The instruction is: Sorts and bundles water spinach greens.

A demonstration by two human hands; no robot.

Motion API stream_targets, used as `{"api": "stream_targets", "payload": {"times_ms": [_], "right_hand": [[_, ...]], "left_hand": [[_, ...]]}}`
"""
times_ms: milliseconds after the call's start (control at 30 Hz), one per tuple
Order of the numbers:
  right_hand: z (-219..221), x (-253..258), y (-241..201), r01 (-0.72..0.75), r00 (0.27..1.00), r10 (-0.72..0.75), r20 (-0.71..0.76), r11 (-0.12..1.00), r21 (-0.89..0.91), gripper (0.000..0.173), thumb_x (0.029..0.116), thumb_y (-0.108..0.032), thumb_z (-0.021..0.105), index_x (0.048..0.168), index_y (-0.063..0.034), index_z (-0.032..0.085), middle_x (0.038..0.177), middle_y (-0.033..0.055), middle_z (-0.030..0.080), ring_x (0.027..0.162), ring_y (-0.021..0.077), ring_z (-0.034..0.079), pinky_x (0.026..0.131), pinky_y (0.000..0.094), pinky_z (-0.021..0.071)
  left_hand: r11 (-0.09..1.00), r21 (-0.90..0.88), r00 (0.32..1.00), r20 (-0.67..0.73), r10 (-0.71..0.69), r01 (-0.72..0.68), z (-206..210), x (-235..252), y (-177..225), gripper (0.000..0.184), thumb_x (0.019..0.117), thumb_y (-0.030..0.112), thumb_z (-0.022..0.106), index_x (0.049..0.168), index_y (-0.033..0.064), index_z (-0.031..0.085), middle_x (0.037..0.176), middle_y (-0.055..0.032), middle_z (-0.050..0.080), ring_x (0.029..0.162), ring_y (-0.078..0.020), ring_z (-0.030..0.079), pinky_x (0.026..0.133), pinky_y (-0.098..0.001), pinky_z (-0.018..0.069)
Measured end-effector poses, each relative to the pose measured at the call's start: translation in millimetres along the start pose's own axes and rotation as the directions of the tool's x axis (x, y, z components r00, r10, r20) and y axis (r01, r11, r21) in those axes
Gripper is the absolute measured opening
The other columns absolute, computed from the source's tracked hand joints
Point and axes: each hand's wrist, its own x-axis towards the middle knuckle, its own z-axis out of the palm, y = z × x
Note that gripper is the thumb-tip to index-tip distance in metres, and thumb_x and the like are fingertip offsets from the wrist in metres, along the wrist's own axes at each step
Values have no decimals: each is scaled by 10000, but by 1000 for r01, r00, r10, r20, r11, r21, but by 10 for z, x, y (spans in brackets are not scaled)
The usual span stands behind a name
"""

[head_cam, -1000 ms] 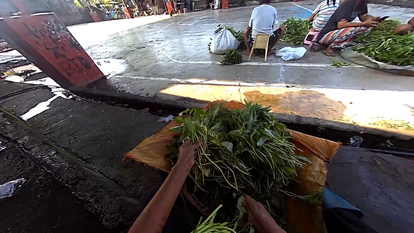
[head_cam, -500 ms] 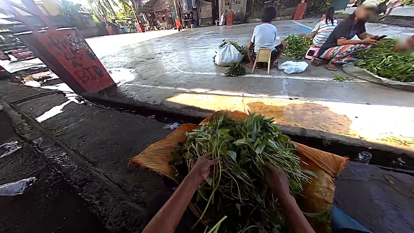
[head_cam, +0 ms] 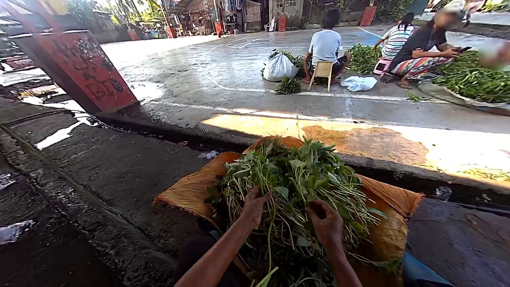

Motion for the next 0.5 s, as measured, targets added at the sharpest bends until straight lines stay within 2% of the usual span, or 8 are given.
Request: {"api": "stream_targets", "payload": {"times_ms": [167, 300, 433, 500], "right_hand": [[373, -210, 80, -132, 991, 130, 27, 970, 204, 222, 840, -38, 771, 1044, 12, 700, 904, 69, 735, 808, 105, 706, 767, 274, 591], [486, -288, 66, -138, 990, 128, 66, 977, 164, 183, 858, -40, 756, 1037, -14, 725, 899, 55, 754, 801, 95, 715, 771, 277, 588], [545, -353, 95, -40, 999, 36, 30, 989, 142, 161, 873, -85, 742, 1020, -19, 729, 939, 70, 737, 788, 94, 701, 740, 260, 585], [610, -441, 194, 117, 992, -108, -60, 980, 164, 174, 875, -88, 709, 1011, 19, 724, 963, 96, 719, 800, 101, 692, 751, 264, 592]], "left_hand": [[990, 101, 974, 195, -117, 98, 38, -85, -144, 287, 962, -89, 601, 1241, -35, 560, 1059, -126, 691, 905, -210, 712, 822, -346, 608], [962, 235, 954, 231, -193, 137, 4, -66, -145, 373, 963, -48, 631, 1321, -4, 537, 1086, -97, 686, 916, -150, 687, 802, -297, 578], [938, 309, 944, 230, -236, 159, -16, -51, -129, 375, 955, -59, 633, 1316, -8, 544, 1062, -98, 678, 886, -153, 685, 796, -303, 584], [938, 300, 953, 192, -236, 172, 0, -59, -110, 338, 961, -66, 613, 1289, -7, 560, 1044, -100, 674, 875, -160, 684, 784, -308, 586]]}}
